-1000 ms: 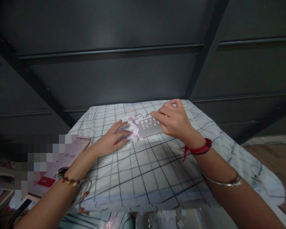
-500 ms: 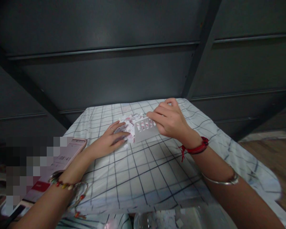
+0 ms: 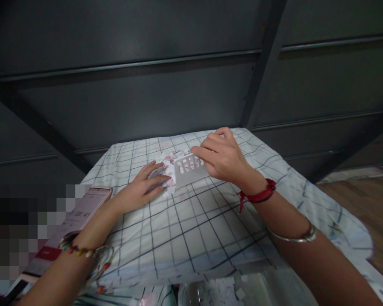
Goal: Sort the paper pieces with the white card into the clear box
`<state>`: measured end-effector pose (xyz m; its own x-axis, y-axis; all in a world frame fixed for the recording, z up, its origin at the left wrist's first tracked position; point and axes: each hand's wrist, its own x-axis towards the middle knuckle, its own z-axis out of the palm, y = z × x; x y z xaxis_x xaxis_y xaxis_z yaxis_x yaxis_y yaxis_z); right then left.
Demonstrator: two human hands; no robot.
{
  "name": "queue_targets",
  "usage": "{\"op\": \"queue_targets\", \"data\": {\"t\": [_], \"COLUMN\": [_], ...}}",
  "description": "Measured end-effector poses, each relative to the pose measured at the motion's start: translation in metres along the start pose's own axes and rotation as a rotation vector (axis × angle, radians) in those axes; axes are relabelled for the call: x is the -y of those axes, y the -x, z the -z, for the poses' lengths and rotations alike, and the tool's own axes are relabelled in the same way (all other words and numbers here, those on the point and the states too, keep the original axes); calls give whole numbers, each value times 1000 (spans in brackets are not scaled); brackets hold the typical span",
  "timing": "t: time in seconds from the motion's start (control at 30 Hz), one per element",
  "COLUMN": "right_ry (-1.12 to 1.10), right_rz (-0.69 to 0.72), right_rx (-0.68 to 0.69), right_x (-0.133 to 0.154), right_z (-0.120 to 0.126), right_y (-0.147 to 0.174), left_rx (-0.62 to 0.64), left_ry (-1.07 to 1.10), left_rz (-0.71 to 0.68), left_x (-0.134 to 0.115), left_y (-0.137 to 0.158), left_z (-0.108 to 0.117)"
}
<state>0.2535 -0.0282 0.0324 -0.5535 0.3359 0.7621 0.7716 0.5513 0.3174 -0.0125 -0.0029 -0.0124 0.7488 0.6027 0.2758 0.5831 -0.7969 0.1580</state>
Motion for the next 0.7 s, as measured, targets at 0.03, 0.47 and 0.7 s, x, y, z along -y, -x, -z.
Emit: {"op": "queue_targets", "data": {"t": [0.03, 0.47, 0.7], "right_ry": [-7, -31, -83], "right_rz": [10, 11, 24], "right_rx": [12, -15, -12], "right_x": [0, 3, 6], "right_z": [0, 0, 0], "right_y": [0, -1, -1], "left_rx": [0, 4, 16], "left_ry": [0, 0, -1], "left_rz": [1, 10, 22], "left_x": [0, -1, -3], "left_y": [0, 0, -2], "left_z": [0, 1, 3]}}
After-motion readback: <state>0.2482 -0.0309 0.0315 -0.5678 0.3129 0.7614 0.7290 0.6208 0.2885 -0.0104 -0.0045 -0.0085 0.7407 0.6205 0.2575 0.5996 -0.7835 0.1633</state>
